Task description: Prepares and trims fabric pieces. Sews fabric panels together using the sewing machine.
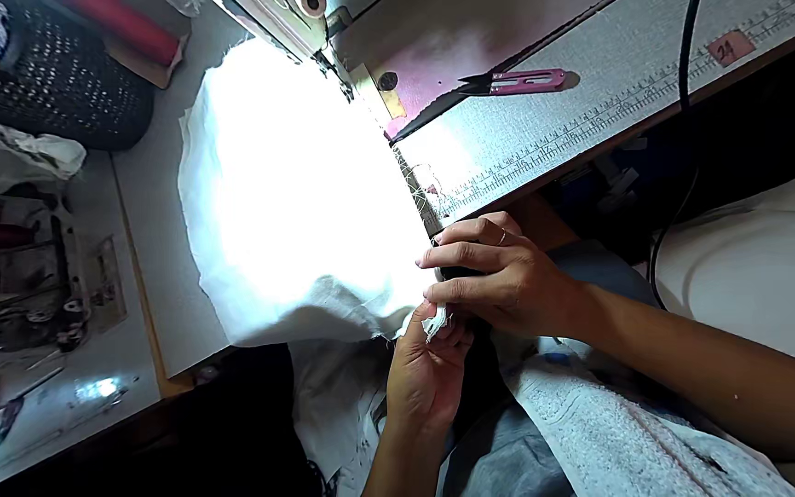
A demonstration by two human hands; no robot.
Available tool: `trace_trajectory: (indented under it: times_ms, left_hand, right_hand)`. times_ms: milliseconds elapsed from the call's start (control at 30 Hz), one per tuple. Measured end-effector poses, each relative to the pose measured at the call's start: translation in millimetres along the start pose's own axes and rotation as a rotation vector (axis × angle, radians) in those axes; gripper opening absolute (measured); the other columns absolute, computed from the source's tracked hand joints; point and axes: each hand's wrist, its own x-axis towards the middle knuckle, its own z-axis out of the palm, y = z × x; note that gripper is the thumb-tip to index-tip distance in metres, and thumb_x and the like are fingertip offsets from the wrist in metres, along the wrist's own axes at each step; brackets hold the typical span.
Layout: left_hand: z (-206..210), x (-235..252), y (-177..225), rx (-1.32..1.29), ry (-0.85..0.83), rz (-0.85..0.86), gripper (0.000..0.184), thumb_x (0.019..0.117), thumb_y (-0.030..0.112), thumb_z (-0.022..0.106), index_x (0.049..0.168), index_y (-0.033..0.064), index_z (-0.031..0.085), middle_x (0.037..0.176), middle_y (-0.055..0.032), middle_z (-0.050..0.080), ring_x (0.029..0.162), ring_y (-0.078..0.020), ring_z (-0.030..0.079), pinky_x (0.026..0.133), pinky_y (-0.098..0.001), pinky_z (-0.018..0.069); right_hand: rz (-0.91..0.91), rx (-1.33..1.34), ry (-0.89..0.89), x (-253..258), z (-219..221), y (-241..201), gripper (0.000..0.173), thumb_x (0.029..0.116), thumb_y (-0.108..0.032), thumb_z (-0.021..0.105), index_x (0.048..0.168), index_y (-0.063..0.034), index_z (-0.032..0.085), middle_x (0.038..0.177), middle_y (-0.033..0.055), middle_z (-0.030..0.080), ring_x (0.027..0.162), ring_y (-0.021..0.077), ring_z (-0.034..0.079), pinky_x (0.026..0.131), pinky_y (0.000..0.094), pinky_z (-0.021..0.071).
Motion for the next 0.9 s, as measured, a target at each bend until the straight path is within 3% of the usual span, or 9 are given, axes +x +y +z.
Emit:
trace_trajectory:
  times_ms: [133,300,367,400,467,500,600,733,900]
  left_hand:
    - [-4,1,1,-0.049,-0.051,-0.021,0.042,0.1081,0.023,0.035,0.077,0.0143,0.062,0.061,0.0042,0.053,0.060,-0.0091,0.056,0.068,-0.0280,0.0526]
    - [-17,0,-1,0.012,-0.187,-0.037,0.047,0.1091,0.028,0.031,0.076,0.0157,0.062,0.061,0.0046,0.053,0.060,-0.0087,0.056,0.069,-0.0283,0.0514]
    - [-24,-10,-9,0.387,-0.166,0.265,0.052,0.1100,0.027,0.029,0.073,0.0154,0.064,0.062,0.0067,0.062,0.058,-0.0024,0.059,0.060,-0.0202,0.0503]
    - [-30,-14,-16,0.615,-0.122,0.562,0.047,0.1095,0.027,0.041,0.071,0.0159,0.067,0.063,0.0099,0.064,0.059,0.0027,0.059,0.057,-0.0148,0.0489]
    - [-41,-14,-23,0.995,0.031,1.180,0.018,0.0975,0.028,0.069,0.082,0.0187,0.065,0.076,0.0113,0.060,0.075,0.0030,0.058,0.068,-0.0137,0.0476]
    - [-43,-10,-21,1.132,0.126,1.355,0.020,0.0896,0.034,0.077,0.094,0.0201,0.062,0.089,0.0093,0.059,0.089,-0.0006,0.058,0.079,-0.0162,0.0473]
    - [-40,10,-10,1.307,0.223,1.474,0.053,0.0819,0.038,0.086,0.122,0.0102,0.065,0.116,-0.0042,0.063,0.117,-0.0165,0.055,0.107,-0.0329,0.0395]
    - [-43,32,8,1.353,0.124,1.667,0.009,0.0945,0.024,0.074,0.090,0.0158,0.075,0.101,0.0004,0.076,0.112,-0.0174,0.063,0.104,-0.0365,0.0397]
    - [-54,34,19,1.580,-0.178,1.744,0.016,0.1025,0.014,0.057,0.103,0.0114,0.073,0.113,-0.0053,0.076,0.119,-0.0189,0.064,0.108,-0.0355,0.0391]
  right_hand:
    - [-0.042,0.021,-0.119,8,-9,-1,0.019,0.0944,-0.008,0.066,0.100,-0.0157,0.082,0.114,0.0026,0.077,0.130,0.0256,0.058,0.111,0.0483,0.0346]
    - [-0.058,0.118,-0.150,11,-8,1,0.016,0.0957,-0.008,0.065,0.095,-0.0112,0.081,0.098,0.0014,0.077,0.118,0.0189,0.067,0.117,0.0496,0.0330]
    - [-0.017,0.164,-0.131,9,-5,4,0.014,0.0955,-0.009,0.066,0.095,-0.0092,0.080,0.095,0.0014,0.077,0.109,0.0149,0.069,0.118,0.0502,0.0335]
    - [0.006,0.188,-0.116,9,-4,5,0.013,0.0949,-0.009,0.067,0.095,-0.0083,0.080,0.094,0.0015,0.077,0.105,0.0138,0.070,0.117,0.0508,0.0328]
    - [0.038,0.213,-0.083,8,-2,5,0.011,0.0948,-0.009,0.068,0.094,-0.0074,0.079,0.093,0.0016,0.076,0.102,0.0124,0.070,0.117,0.0517,0.0334]
    - [0.051,0.224,-0.077,8,-2,5,0.011,0.0949,-0.009,0.068,0.095,-0.0071,0.079,0.093,0.0019,0.076,0.102,0.0122,0.070,0.118,0.0519,0.0329]
    - [0.064,0.251,-0.063,9,0,4,0.010,0.0936,-0.008,0.069,0.094,-0.0048,0.078,0.093,0.0034,0.076,0.101,0.0127,0.071,0.119,0.0508,0.0345]
    - [0.088,0.273,-0.032,10,3,2,0.011,0.0949,-0.007,0.068,0.095,-0.0034,0.078,0.093,0.0035,0.076,0.100,0.0118,0.070,0.117,0.0451,0.0395]
    - [0.125,0.292,-0.083,-4,4,5,0.015,0.1002,-0.009,0.063,0.102,-0.0043,0.077,0.101,0.0053,0.076,0.107,0.0126,0.070,0.118,0.0450,0.0401]
